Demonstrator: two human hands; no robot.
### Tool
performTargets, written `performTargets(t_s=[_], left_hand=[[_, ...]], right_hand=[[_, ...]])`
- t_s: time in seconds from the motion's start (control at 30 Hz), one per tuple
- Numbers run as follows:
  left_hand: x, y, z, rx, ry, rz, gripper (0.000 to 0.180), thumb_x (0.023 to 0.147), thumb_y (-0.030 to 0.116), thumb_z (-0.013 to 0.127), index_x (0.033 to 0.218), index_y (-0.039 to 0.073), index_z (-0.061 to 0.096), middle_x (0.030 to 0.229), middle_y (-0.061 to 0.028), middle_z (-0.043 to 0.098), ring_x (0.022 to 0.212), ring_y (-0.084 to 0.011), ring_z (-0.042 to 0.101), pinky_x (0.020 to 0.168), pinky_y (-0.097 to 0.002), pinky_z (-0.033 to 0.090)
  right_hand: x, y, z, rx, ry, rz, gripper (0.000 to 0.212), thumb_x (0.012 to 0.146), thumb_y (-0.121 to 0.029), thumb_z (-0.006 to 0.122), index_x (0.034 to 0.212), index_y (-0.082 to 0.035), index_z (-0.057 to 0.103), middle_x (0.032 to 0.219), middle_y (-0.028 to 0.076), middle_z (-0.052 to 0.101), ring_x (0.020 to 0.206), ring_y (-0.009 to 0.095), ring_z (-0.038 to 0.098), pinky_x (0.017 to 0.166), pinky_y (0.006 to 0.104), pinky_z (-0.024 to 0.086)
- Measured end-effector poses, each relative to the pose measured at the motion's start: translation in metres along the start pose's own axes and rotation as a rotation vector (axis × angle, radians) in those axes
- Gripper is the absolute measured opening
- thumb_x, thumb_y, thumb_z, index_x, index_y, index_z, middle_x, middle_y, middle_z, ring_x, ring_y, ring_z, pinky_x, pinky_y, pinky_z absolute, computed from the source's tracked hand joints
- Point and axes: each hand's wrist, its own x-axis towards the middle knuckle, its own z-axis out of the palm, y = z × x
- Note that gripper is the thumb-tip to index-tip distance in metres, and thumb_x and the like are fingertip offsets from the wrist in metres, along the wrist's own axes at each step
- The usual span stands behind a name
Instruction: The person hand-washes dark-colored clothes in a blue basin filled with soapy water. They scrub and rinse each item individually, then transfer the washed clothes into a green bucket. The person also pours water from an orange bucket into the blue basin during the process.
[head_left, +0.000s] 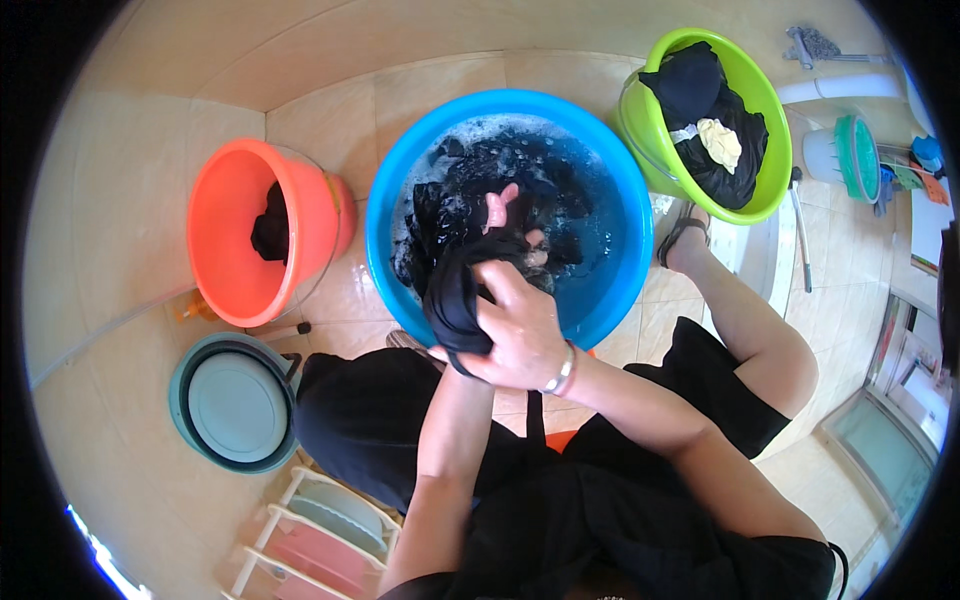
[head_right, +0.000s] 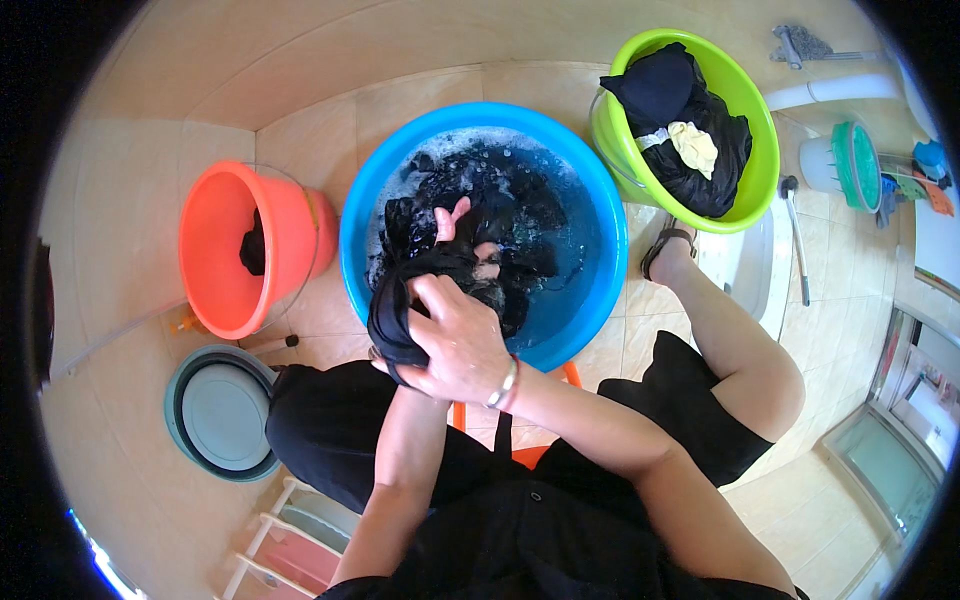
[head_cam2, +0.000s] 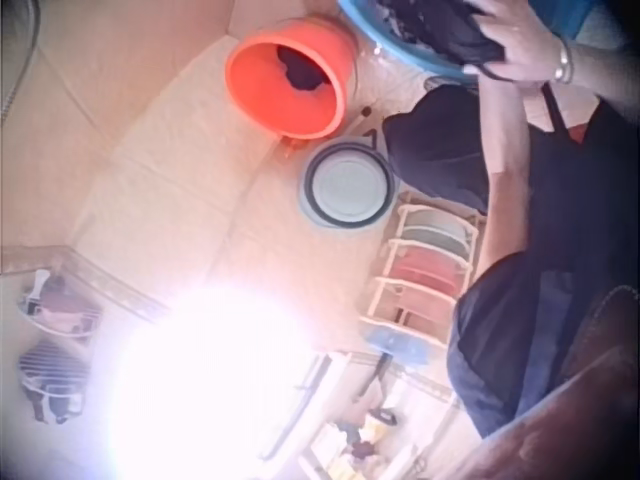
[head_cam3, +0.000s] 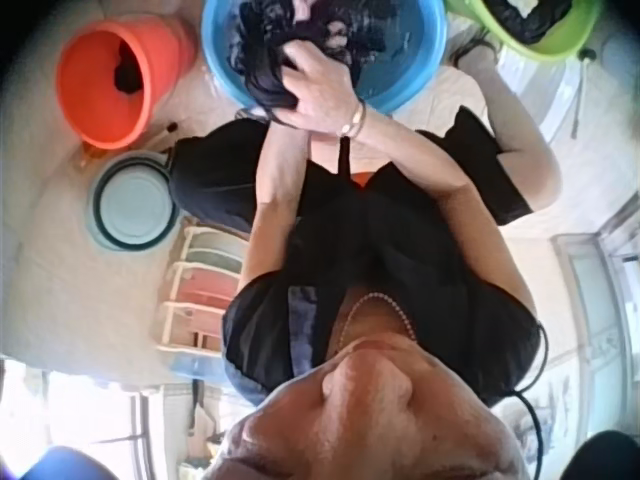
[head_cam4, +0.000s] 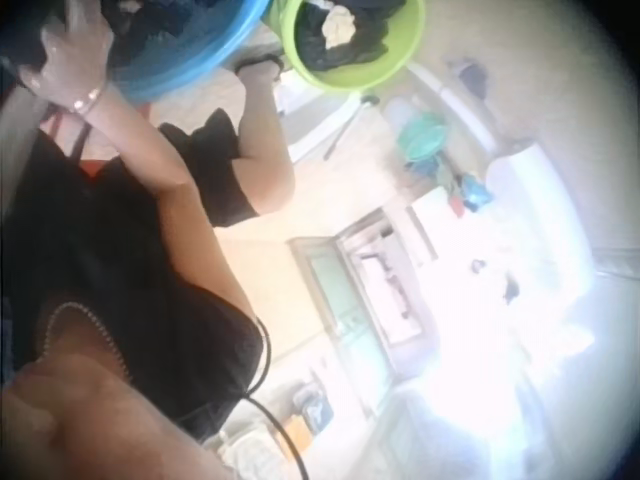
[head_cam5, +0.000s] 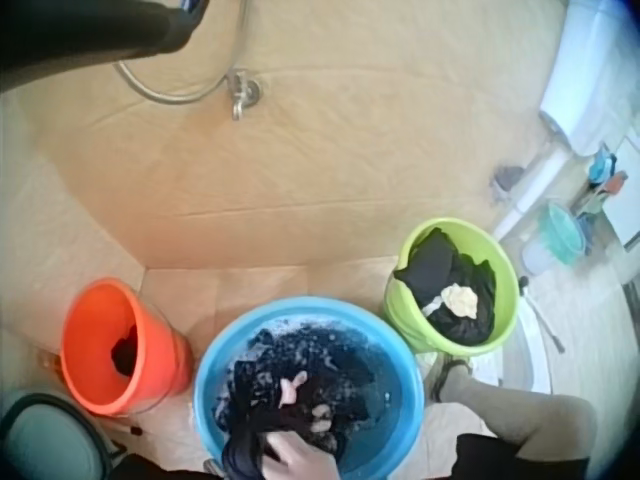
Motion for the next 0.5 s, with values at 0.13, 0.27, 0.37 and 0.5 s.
performTargets(t_s=[0.13, 0.27, 0.37, 0.5], left_hand=[[0.004, -0.029, -0.008, -0.369, -0.121, 0.229, 0.044, 0.100, 0.046, 0.044, 0.127, 0.013, 0.053, 0.109, 0.0008, 0.060, 0.080, -0.0096, 0.057, 0.073, -0.0200, 0.046], [0.039, -0.058, -0.067, -0.554, -0.436, 0.361, 0.038, 0.101, 0.039, 0.045, 0.122, 0.009, 0.058, 0.111, -0.0029, 0.063, 0.092, -0.0129, 0.060, 0.082, -0.0235, 0.048], [0.041, -0.072, -0.057, -0.600, -0.178, 0.362, 0.034, 0.100, 0.033, 0.047, 0.116, 0.007, 0.062, 0.107, -0.0059, 0.066, 0.095, -0.0166, 0.063, 0.087, -0.0265, 0.050], [0.040, -0.047, -0.024, -0.018, 0.537, 0.067, 0.031, 0.097, 0.035, 0.052, 0.100, 0.006, 0.063, 0.091, -0.0035, 0.064, 0.087, -0.0161, 0.061, 0.084, -0.0284, 0.048]], right_hand=[[0.001, 0.019, 0.023, -0.167, 0.095, 0.002, 0.031, 0.062, -0.024, 0.080, 0.082, -0.008, 0.064, 0.090, 0.007, 0.059, 0.076, 0.025, 0.062, 0.061, 0.0337, 0.052], [0.007, 0.049, 0.027, 0.000, 0.187, 0.006, 0.025, 0.062, -0.008, 0.072, 0.087, -0.007, 0.067, 0.084, 0.010, 0.064, 0.073, 0.030, 0.065, 0.064, 0.0353, 0.053], [0.016, 0.085, 0.028, 0.187, 0.241, 0.172, 0.019, 0.071, -0.008, 0.067, 0.090, -0.002, 0.068, 0.086, 0.017, 0.066, 0.078, 0.034, 0.066, 0.069, 0.0359, 0.053], [-0.037, 0.235, 0.012, -0.339, 0.090, 0.423, 0.029, 0.079, -0.027, 0.069, 0.085, 0.000, 0.061, 0.080, 0.019, 0.063, 0.073, 0.040, 0.062, 0.065, 0.0457, 0.051]])
